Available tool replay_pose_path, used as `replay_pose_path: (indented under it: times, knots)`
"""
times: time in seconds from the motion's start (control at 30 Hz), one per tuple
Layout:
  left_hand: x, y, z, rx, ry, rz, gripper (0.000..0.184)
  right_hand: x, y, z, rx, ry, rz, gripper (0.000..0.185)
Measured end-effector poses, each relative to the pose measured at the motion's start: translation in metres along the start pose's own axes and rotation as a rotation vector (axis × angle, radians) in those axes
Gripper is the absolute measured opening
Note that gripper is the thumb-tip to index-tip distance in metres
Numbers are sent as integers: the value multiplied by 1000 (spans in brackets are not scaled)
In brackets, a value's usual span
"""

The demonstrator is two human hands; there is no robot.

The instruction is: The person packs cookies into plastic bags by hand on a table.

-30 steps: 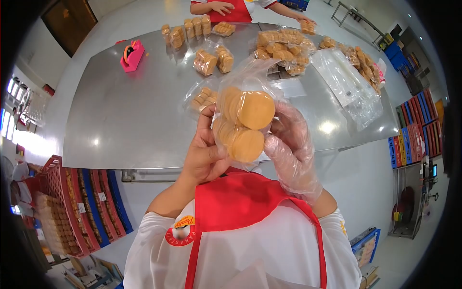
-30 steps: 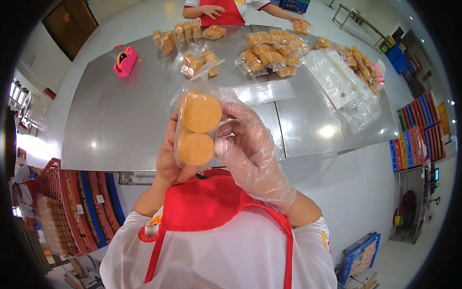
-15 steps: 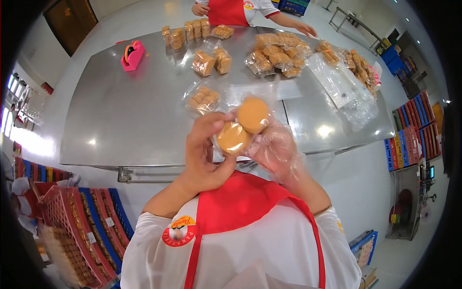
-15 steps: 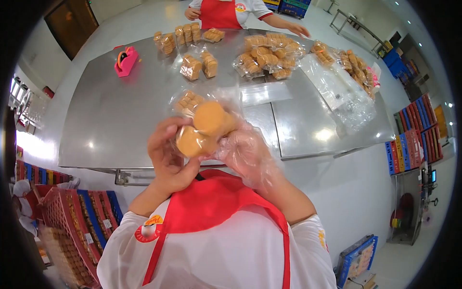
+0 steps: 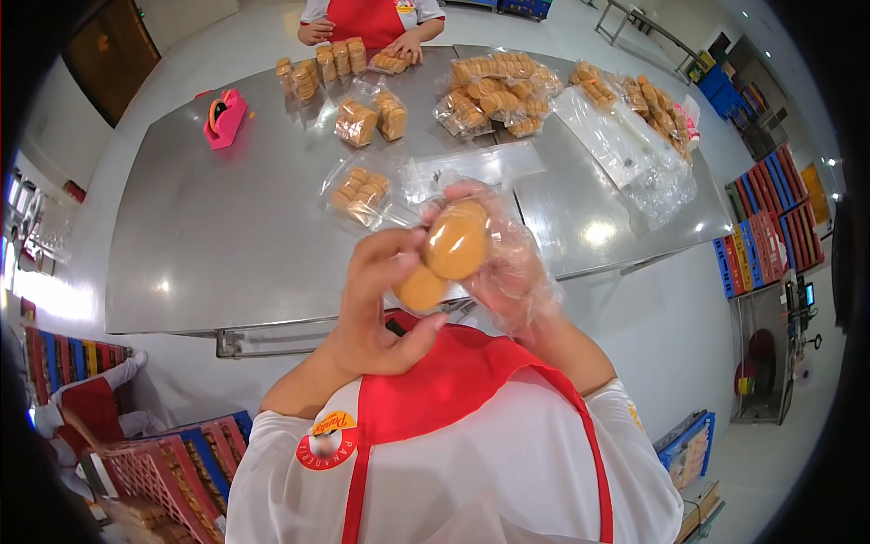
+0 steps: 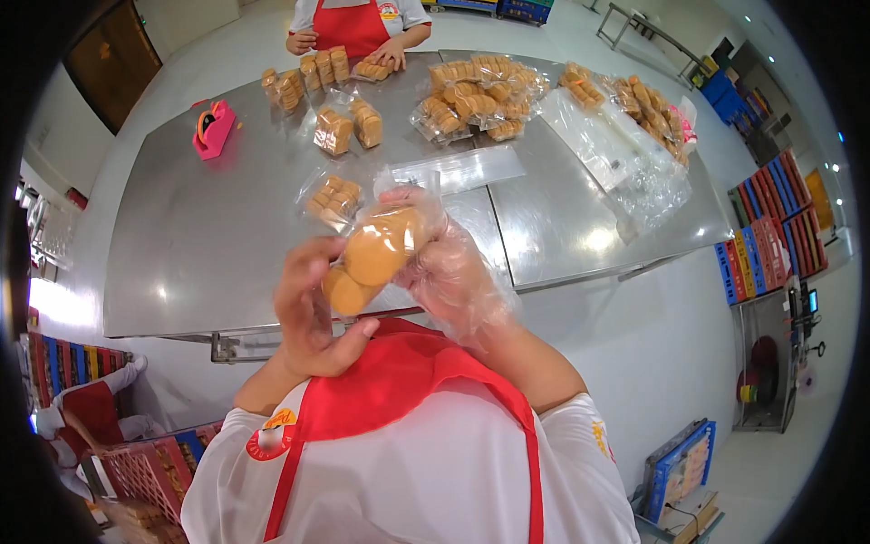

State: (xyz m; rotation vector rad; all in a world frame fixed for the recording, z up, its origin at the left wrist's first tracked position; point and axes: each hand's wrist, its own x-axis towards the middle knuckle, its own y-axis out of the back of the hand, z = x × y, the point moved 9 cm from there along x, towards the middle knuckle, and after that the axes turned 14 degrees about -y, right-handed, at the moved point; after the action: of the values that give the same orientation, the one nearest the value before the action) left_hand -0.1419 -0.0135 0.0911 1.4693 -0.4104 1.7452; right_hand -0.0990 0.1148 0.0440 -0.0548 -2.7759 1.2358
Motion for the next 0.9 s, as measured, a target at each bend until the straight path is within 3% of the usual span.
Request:
replay_pose_path:
  times: [0.03,0.13,0.27,0.4,0.53,0.6,0.8,0.9]
  knots:
    - [-1,1,-5,54,85,-18,70,-4,11,-3,-112,-35,122,54]
    - [-29,-1,-50,-149,552,216,63,-8,18,-6,-239,-29,371,47]
    - [-73,-23,-85,-647,1009,261,65,-16,42,5,-409,-133,608,39]
    - [-107,-47,-87,-915,1397,442,39,-20,56,32,-537,-380,537,37]
    - [-124,-47,-94,-841,1455,556,20,-26,62,41,-269,-433,657,28]
    - [-125,-40,-98,-815,1399,583,14,-21,67,42,-335,-420,655,24]
    - [-112,-27,-94,-680,1289,544,10,-8,65,32,-455,-291,590,19]
    - [-109,-32,-83,-822,1407,500,12,-10,56,30,-407,-291,557,17]
